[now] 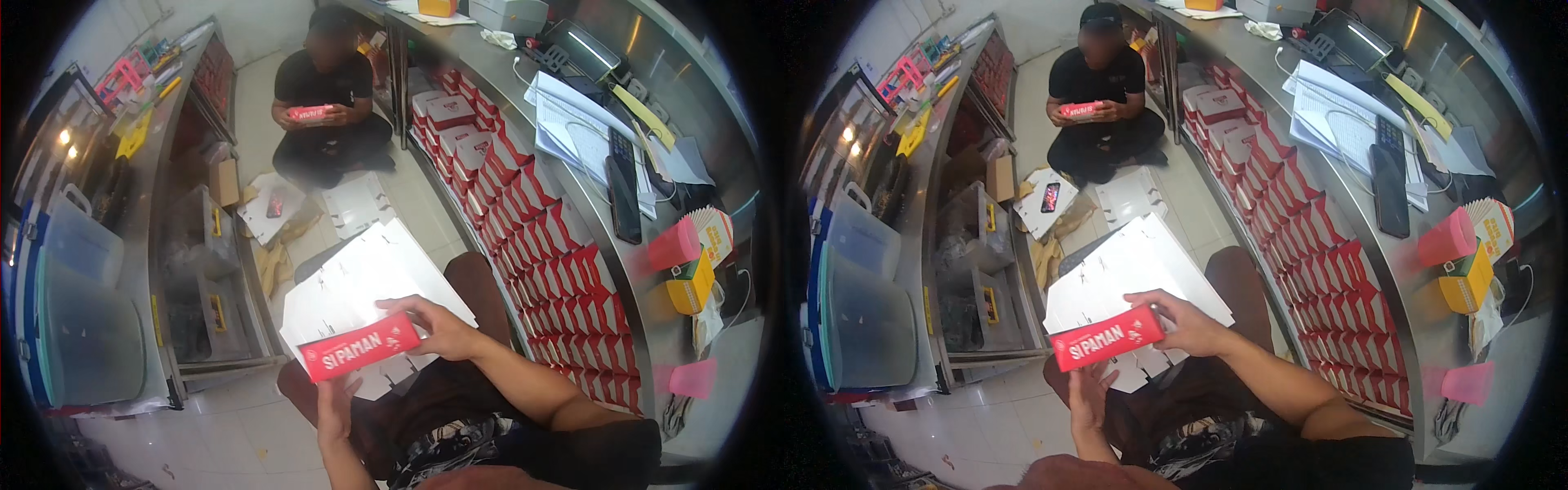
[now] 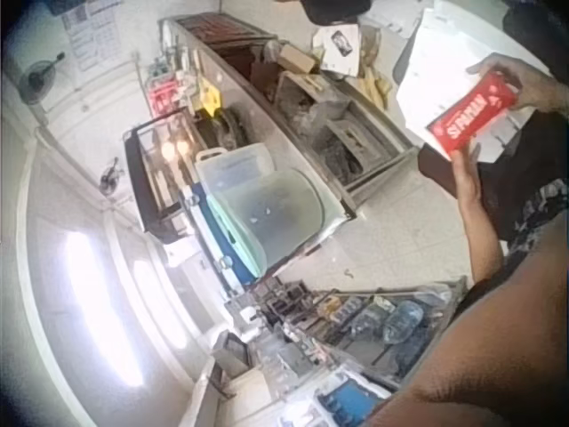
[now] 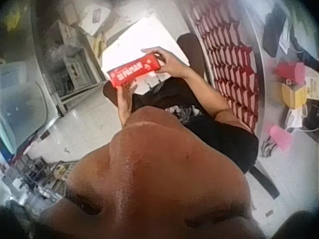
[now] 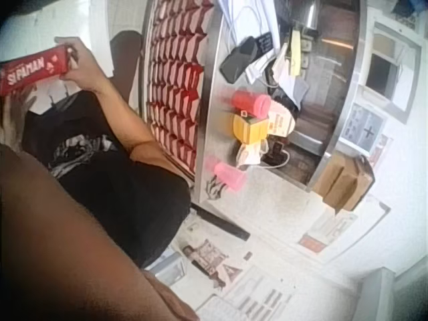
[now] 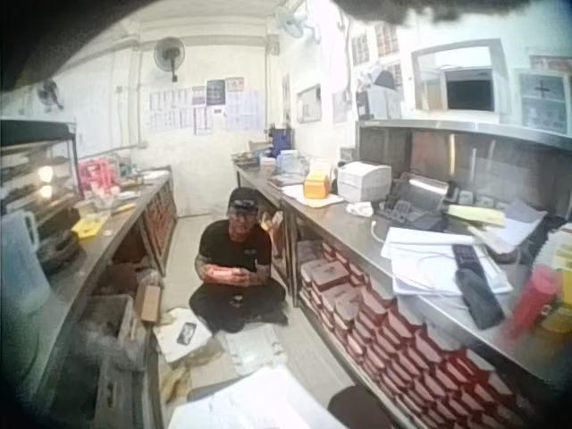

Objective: The person sits on the floor and folds flat white cardboard sheets into small red and white boxes. They fold the flaps and press the edges to form the box shape, then place the finished boxes onto a nearby metal shelf. Another person is visible in the background performing the same task.

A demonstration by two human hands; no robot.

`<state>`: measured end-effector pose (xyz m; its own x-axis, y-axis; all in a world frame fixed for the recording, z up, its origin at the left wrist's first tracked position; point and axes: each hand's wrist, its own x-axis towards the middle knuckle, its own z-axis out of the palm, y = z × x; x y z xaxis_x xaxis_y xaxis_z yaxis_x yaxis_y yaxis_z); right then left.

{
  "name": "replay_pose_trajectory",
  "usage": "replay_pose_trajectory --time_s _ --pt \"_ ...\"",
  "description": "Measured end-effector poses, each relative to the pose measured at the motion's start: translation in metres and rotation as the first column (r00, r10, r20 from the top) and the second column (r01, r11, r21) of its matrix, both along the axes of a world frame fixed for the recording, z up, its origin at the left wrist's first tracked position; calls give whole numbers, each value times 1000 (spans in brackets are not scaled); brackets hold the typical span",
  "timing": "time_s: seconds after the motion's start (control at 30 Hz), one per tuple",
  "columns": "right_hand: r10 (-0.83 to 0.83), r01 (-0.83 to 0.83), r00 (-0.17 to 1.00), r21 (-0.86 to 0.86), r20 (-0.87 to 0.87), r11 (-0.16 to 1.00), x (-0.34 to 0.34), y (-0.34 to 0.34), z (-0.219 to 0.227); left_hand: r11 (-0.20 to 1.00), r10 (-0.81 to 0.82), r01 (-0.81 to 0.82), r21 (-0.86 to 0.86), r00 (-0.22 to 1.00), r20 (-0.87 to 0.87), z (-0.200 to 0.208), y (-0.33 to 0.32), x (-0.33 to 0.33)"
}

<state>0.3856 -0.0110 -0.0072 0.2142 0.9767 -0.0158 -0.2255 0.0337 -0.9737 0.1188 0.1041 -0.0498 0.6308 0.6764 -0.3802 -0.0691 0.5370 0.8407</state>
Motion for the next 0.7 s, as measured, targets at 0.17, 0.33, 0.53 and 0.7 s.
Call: replay_pose_trajectory --time_s 0.17,0.33,0.53,0.7 --pt "8 4 981 -61 194 998 13 -32 14 992 -112 102 76 984 135 14 6 5" --pt "31 -108 792 89 609 990 27 -13 41 994 -103 95 50 976 193 36 24 39" --pt "108 -84 790 -68 604 994 26 -16 65 994 -96 84 76 980 176 51 9 48" --pt "74 -31 765 -78 640 996 13 -20 30 997 51 -45 -57 992 111 18 -13 41"
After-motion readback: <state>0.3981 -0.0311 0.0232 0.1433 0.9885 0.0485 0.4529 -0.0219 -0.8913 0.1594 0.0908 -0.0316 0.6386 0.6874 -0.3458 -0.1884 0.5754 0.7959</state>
